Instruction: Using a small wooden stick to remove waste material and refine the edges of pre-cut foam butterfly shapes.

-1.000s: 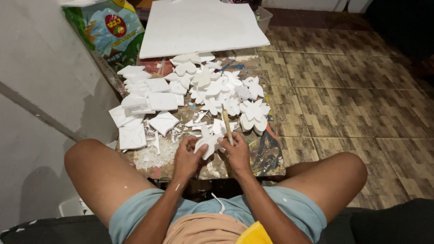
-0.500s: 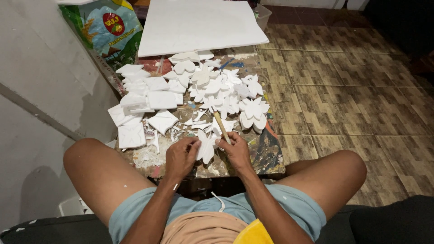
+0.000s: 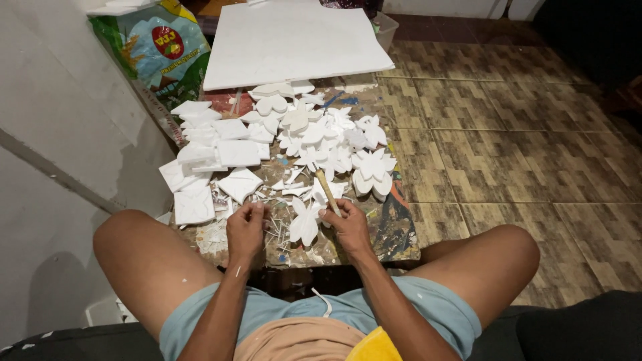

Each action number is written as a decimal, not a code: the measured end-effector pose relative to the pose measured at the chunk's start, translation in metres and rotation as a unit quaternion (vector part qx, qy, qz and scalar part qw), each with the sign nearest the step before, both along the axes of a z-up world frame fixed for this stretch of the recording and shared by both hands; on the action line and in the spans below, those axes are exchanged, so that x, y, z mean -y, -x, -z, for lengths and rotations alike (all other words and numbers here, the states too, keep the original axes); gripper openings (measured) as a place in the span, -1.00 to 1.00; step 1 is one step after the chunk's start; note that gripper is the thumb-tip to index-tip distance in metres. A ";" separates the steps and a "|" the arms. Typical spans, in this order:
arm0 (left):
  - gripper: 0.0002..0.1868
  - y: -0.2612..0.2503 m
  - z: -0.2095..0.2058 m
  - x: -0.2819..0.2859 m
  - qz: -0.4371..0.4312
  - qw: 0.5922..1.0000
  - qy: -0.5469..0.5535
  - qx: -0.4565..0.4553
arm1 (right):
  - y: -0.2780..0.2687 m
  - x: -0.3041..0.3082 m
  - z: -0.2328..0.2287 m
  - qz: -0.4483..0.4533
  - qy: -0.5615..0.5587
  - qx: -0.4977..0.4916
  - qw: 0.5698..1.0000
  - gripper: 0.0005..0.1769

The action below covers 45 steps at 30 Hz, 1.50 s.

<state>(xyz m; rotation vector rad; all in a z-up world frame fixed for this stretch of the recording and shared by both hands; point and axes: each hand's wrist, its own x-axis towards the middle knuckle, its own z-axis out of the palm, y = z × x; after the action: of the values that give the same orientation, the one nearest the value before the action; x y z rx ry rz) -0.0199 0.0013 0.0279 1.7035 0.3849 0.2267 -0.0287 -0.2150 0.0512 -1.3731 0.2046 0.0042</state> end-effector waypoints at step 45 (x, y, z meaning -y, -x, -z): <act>-0.67 -0.001 0.006 0.011 0.070 0.970 0.230 -0.035 | 0.010 -0.023 -0.013 0.022 -0.051 -0.039 0.998 -0.55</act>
<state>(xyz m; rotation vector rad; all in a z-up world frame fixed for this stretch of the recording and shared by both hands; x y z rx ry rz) -0.0190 -0.0097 0.0218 1.2746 0.3362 -0.0287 -0.0384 -0.1918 0.0642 -1.2683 0.2967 0.0301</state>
